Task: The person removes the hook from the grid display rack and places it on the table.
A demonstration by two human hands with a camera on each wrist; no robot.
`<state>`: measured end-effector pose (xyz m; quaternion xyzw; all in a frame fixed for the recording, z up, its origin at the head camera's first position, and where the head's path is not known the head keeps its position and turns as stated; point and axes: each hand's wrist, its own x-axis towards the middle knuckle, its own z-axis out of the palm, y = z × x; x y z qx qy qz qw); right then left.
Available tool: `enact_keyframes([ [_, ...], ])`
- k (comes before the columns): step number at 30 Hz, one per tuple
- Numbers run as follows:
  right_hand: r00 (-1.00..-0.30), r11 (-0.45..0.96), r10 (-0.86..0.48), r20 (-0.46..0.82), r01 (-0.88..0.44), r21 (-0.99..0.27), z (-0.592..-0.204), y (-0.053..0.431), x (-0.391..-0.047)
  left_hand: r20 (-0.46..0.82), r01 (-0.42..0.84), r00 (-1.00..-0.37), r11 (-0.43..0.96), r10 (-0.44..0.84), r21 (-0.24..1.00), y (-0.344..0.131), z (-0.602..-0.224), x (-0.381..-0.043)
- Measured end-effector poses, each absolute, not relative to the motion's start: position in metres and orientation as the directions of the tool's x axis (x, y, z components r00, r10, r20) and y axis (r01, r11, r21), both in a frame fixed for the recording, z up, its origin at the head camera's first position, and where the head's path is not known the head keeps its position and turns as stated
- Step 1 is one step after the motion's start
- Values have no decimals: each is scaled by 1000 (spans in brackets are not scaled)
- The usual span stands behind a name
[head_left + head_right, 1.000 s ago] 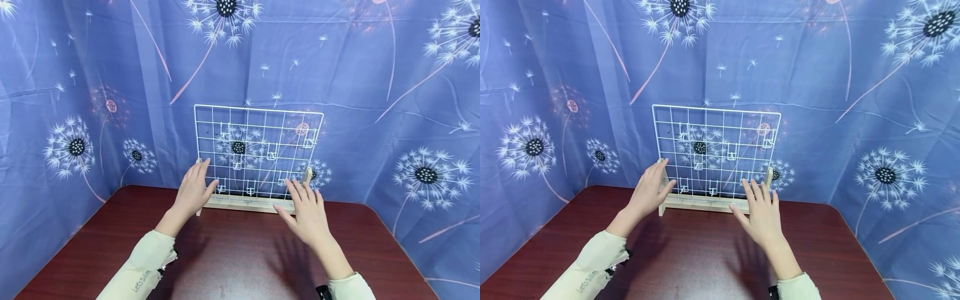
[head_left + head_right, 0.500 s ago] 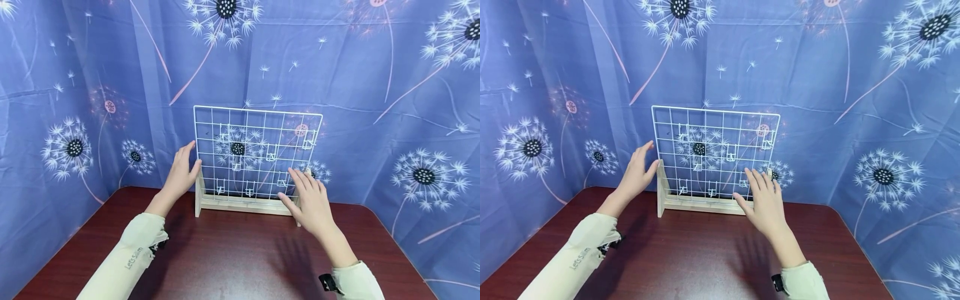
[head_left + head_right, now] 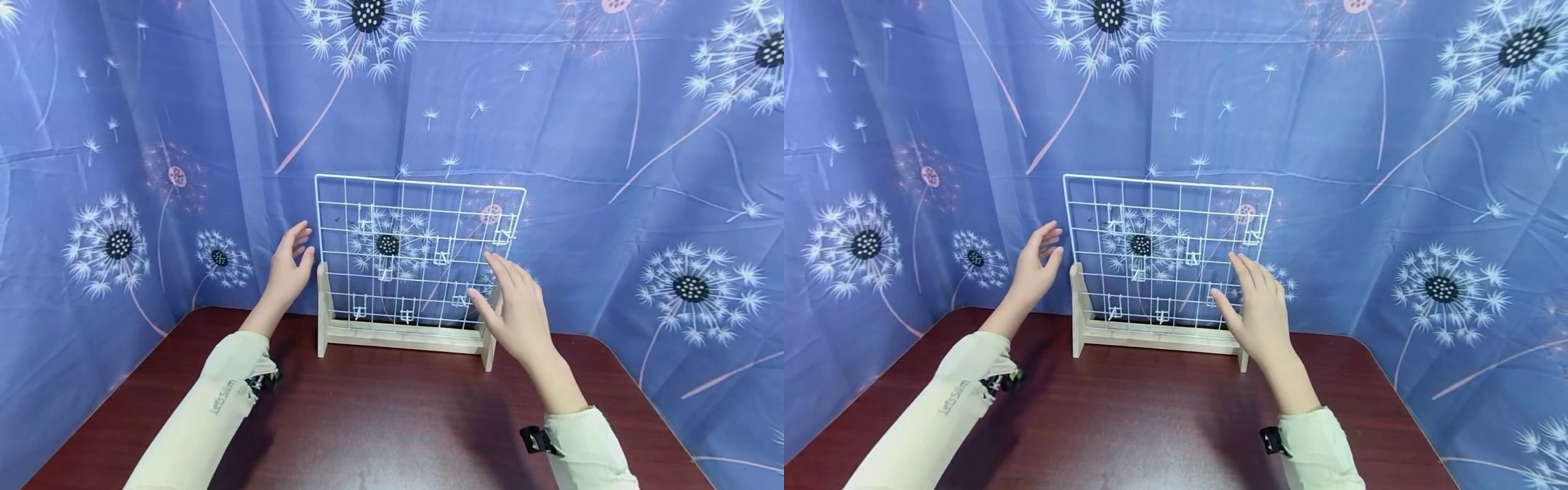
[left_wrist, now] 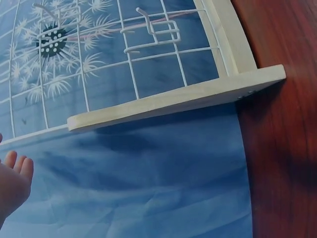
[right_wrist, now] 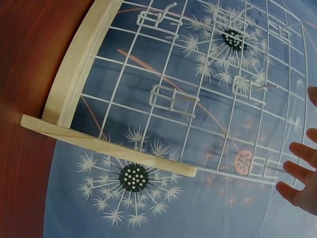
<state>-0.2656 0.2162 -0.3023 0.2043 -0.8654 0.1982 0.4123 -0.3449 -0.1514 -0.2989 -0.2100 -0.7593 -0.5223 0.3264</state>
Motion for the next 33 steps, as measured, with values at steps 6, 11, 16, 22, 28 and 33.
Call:
enact_keyframes([
  [6,-557,808,-142,818,-543,-230,-293,220,-272,686,657,-727,256,-35,709,-154,-300,-361],
  [11,-546,775,-93,833,-565,-284,-292,224,-279,645,624,-763,230,-27,747,-155,-308,-380],
  [16,-565,753,-29,824,-555,-354,-292,227,-283,603,592,-798,188,3,783,-152,-313,-385],
  [22,-567,736,65,821,-529,-423,-295,230,-289,550,545,-835,132,5,828,-148,-317,-385],
  [28,-541,695,122,832,-552,-461,-295,232,-295,555,546,-832,142,-24,825,-146,-323,-390],
  [33,-558,663,161,814,-549,-508,-293,232,-301,554,540,-830,160,-61,826,-144,-327,-396],
])
